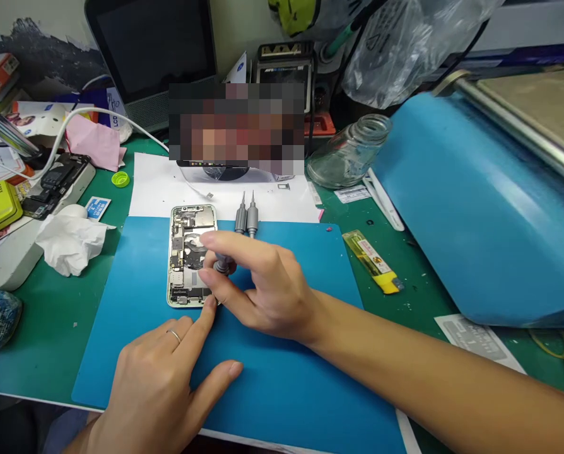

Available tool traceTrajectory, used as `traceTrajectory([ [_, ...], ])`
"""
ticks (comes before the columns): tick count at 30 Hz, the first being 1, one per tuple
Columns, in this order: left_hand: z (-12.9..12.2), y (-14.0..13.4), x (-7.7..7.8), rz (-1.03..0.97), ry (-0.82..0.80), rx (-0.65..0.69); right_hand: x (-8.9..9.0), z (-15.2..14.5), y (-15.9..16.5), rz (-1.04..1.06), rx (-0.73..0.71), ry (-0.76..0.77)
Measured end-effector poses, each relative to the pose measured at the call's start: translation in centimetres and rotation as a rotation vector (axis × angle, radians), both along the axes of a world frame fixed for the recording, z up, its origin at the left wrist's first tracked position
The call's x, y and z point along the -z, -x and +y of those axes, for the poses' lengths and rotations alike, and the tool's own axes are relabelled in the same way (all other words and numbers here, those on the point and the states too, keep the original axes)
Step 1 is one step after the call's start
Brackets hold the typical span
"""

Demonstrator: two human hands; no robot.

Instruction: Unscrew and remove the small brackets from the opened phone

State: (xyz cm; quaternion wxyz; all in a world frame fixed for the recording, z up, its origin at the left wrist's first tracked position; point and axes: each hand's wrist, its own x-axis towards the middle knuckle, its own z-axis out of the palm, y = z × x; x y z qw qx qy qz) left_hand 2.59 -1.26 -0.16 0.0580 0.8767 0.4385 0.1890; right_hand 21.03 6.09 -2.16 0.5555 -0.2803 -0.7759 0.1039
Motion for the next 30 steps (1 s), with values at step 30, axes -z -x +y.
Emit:
traceTrajectory([
  [30, 0.1, 0.0, 0.2, -0.052, 0.014, -0.003, -1.1, -0.2, -0.3, -0.135, 0.013, -0.153],
])
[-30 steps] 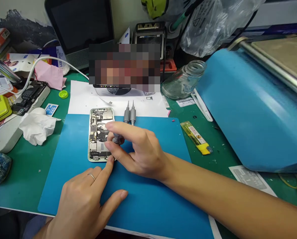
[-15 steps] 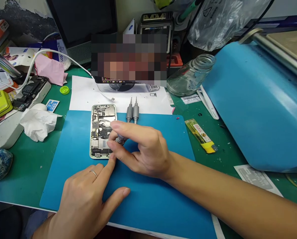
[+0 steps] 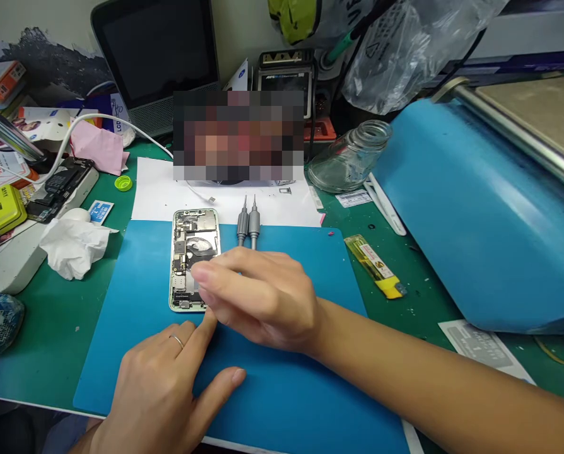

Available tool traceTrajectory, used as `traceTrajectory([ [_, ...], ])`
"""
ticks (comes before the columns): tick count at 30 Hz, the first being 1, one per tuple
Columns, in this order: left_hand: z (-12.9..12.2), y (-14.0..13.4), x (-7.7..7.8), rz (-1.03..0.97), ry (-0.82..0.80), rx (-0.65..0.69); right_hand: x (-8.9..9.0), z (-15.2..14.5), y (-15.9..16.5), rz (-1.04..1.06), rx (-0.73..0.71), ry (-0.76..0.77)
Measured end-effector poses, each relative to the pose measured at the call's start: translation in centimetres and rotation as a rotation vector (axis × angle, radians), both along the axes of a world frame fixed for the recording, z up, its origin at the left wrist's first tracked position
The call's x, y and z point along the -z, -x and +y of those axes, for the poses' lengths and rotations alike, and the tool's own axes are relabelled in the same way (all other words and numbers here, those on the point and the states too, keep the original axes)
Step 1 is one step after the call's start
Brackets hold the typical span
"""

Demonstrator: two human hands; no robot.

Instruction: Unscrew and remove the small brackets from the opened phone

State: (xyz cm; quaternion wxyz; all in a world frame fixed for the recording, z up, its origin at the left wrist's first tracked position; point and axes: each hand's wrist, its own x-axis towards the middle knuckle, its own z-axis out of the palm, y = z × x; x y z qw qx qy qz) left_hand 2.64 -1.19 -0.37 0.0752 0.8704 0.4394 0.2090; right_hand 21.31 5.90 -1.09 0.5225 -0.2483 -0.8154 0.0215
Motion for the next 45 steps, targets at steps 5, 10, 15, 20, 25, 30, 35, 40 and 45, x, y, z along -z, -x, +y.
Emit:
traceTrajectory([
  [5, 0.15, -0.04, -0.15, -0.002, -0.002, 0.006, -0.21, -0.19, -0.10, -0.024, 0.037, 0.021],
  [10, 0.11, -0.06, -0.23, 0.011, -0.024, 0.007, -0.07, -0.26, -0.03, -0.005, 0.037, 0.005],
  [15, 0.13, -0.05, -0.20, 0.016, -0.037, 0.001, -0.08, -0.17, -0.05, -0.002, 0.010, 0.030],
  [20, 0.21, -0.08, -0.20, 0.007, -0.033, 0.006, 0.06, -0.21, -0.02, 0.019, 0.002, 0.044],
  [25, 0.17, -0.07, -0.24, 0.010, -0.029, 0.002, 0.04, -0.19, 0.07, 0.006, -0.015, 0.028],
  [30, 0.19, -0.07, -0.22, 0.003, -0.039, 0.002, 0.19, -0.31, 0.05, 0.009, 0.005, 0.039],
  [35, 0.22, -0.07, -0.04, 0.005, -0.037, -0.001, 0.17, -0.51, -0.22, -0.006, -0.007, -0.009],
  [40, 0.13, -0.04, -0.05, 0.014, -0.043, 0.005, -0.14, -0.20, -0.24, -0.014, 0.009, 0.002],
  [45, 0.10, 0.04, -0.05, 0.008, -0.038, 0.011, -0.16, -0.14, -0.31, -0.015, 0.000, 0.012],
])
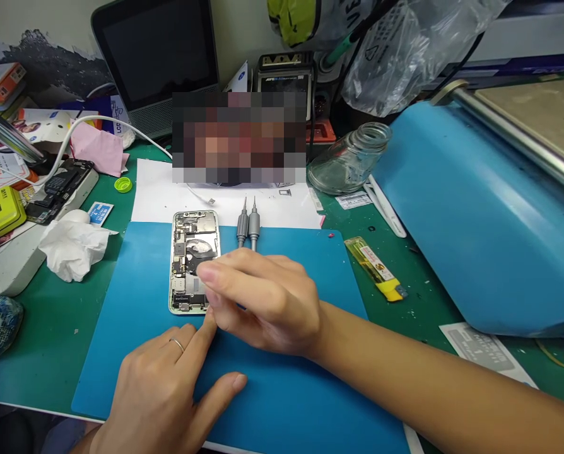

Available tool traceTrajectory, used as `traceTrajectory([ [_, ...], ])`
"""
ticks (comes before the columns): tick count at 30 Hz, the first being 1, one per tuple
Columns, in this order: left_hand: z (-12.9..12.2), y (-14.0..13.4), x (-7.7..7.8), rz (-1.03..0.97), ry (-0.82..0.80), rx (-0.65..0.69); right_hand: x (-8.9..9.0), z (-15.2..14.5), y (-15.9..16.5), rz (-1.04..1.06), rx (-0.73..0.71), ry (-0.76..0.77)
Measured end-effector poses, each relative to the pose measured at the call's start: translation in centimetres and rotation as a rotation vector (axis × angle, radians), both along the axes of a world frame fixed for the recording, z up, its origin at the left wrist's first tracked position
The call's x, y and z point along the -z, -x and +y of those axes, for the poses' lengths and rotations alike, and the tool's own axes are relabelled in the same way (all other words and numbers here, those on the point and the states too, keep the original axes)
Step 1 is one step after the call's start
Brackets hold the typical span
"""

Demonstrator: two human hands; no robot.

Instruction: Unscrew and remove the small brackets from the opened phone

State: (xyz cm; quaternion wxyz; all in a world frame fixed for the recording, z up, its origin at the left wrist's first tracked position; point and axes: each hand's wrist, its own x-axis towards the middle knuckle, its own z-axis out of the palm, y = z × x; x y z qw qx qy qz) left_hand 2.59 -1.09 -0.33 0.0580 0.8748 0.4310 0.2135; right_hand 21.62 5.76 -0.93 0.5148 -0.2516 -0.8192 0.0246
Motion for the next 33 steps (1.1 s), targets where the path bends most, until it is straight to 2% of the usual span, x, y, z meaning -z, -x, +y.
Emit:
traceTrajectory([
  [6, 0.07, -0.03, 0.05, 0.000, -0.003, 0.002, 0.10, -0.03, -0.11, 0.001, -0.003, 0.008],
  [11, 0.07, -0.13, -0.02, -0.007, -0.012, -0.008, -0.01, 0.15, 0.16, -0.007, -0.006, -0.042],
  [33, -0.04, -0.19, -0.11, 0.013, 0.027, 0.003, -0.05, 0.13, -0.49, -0.033, 0.047, -0.025],
])
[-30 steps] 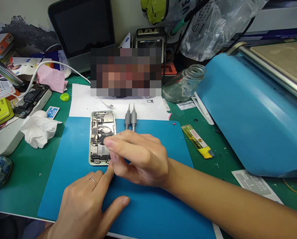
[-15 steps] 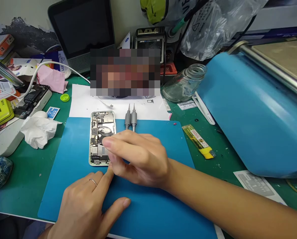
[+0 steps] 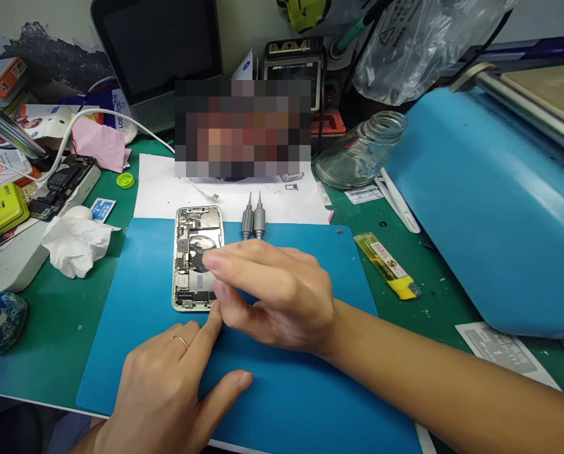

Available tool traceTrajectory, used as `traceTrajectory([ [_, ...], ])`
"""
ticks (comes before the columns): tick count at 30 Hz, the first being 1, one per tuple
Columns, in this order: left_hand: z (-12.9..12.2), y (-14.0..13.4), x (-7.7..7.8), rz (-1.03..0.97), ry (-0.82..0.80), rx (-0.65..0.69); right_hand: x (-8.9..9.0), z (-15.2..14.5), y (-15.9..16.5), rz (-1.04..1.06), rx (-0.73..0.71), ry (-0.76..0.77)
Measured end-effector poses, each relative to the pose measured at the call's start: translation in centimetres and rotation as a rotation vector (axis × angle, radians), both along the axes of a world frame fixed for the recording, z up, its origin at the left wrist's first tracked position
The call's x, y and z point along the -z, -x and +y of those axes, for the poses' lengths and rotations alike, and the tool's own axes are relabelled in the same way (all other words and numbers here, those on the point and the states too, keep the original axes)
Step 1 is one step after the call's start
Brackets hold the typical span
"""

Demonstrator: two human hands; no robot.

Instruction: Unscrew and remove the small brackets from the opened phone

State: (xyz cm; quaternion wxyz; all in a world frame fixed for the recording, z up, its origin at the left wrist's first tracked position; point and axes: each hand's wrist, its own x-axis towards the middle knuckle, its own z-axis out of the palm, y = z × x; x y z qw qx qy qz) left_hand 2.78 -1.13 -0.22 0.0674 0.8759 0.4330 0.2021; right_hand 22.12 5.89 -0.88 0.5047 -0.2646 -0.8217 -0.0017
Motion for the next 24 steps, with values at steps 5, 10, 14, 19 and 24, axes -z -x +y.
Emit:
traceTrajectory([
  [5, -0.01, 0.06, -0.05, -0.003, 0.009, -0.004, -0.14, 0.01, -0.02, 0.006, -0.012, 0.002],
  [10, 0.01, -0.06, -0.15, -0.005, 0.000, -0.005, -0.15, 0.35, 0.04, -0.001, 0.004, 0.000],
  [14, 0.01, 0.01, -0.11, 0.002, 0.009, -0.001, -0.04, 0.29, 0.07, 0.028, -0.001, 0.013],
  [19, -0.02, 0.14, -0.02, 0.007, 0.023, 0.010, 0.16, 0.24, 0.12, 0.070, -0.045, 0.063],
  [24, -0.13, 0.21, -0.02, 0.014, 0.016, 0.007, 0.41, 0.63, 0.18, 0.096, -0.062, 0.019],
])
